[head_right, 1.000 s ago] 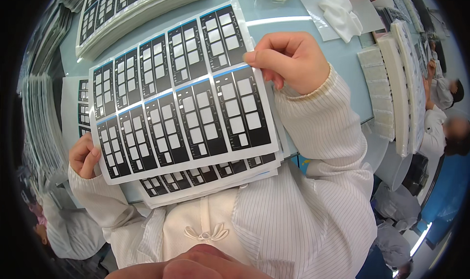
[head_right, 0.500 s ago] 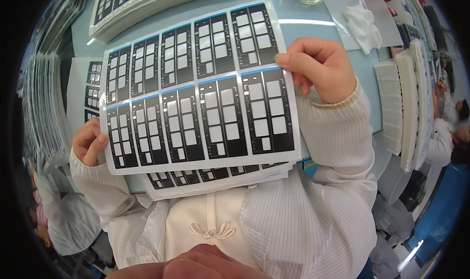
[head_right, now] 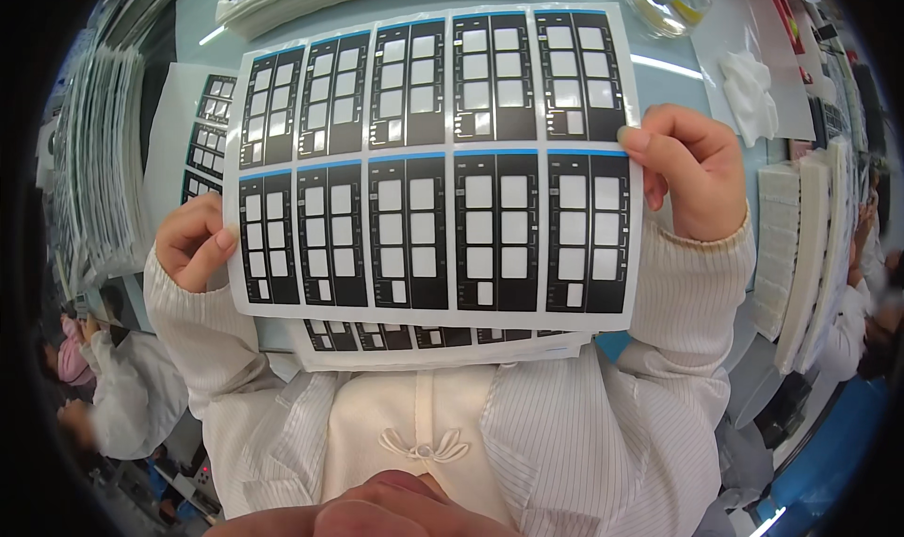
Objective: Inspecting and organizing printed sheets of labels at an inspection station.
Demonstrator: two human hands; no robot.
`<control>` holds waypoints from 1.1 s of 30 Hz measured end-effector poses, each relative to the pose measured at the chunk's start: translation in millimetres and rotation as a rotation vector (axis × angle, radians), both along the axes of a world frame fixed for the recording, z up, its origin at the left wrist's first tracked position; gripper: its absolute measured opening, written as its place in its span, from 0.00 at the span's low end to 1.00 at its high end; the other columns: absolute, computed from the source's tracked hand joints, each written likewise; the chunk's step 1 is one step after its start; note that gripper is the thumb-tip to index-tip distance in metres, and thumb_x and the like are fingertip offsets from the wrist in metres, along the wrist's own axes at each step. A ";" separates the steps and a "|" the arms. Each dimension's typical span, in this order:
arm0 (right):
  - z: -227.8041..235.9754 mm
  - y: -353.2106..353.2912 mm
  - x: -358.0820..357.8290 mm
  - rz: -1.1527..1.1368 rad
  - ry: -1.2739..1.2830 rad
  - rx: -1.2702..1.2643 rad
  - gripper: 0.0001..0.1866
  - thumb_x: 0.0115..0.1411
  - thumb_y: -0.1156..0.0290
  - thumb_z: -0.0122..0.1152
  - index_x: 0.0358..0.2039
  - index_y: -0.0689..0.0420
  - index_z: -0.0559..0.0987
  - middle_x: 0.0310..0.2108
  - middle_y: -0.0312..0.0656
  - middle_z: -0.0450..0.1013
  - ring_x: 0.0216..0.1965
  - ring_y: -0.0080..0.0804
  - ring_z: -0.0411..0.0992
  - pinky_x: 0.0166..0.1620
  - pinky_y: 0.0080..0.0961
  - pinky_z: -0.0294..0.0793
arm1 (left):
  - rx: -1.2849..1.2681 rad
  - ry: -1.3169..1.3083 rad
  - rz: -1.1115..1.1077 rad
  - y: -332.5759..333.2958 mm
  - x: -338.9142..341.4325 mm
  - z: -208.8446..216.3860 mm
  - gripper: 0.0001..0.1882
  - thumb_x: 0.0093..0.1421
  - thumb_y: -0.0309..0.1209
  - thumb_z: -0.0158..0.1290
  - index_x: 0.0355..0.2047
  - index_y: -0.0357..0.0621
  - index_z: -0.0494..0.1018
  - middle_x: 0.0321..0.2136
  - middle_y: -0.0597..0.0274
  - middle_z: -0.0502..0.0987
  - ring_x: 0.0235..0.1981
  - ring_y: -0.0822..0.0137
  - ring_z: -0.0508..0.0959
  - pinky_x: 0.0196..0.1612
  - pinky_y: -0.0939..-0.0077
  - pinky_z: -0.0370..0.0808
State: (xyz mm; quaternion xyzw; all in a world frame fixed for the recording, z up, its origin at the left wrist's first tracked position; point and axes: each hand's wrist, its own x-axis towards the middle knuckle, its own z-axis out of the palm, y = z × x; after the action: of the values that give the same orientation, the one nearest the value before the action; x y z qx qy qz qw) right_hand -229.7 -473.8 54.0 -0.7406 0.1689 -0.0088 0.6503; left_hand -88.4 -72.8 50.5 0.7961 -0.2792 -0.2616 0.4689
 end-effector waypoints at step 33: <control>-7.4 -18.9 -4.6 0.008 0.058 0.069 0.09 0.56 0.73 0.51 0.20 0.60 0.70 0.20 0.33 0.67 0.22 0.17 0.63 0.29 0.13 0.60 | -0.040 0.075 -0.117 0.9 2.8 -4.4 0.12 0.53 0.28 0.53 0.15 0.36 0.68 0.16 0.61 0.70 0.19 0.72 0.68 0.25 0.79 0.65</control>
State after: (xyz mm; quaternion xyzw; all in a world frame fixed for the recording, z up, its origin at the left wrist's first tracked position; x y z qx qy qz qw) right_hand -234.3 -492.7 46.6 -0.7183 0.1850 0.0214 0.6704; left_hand -85.7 -71.9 46.1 0.7584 -0.3127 -0.3125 0.4789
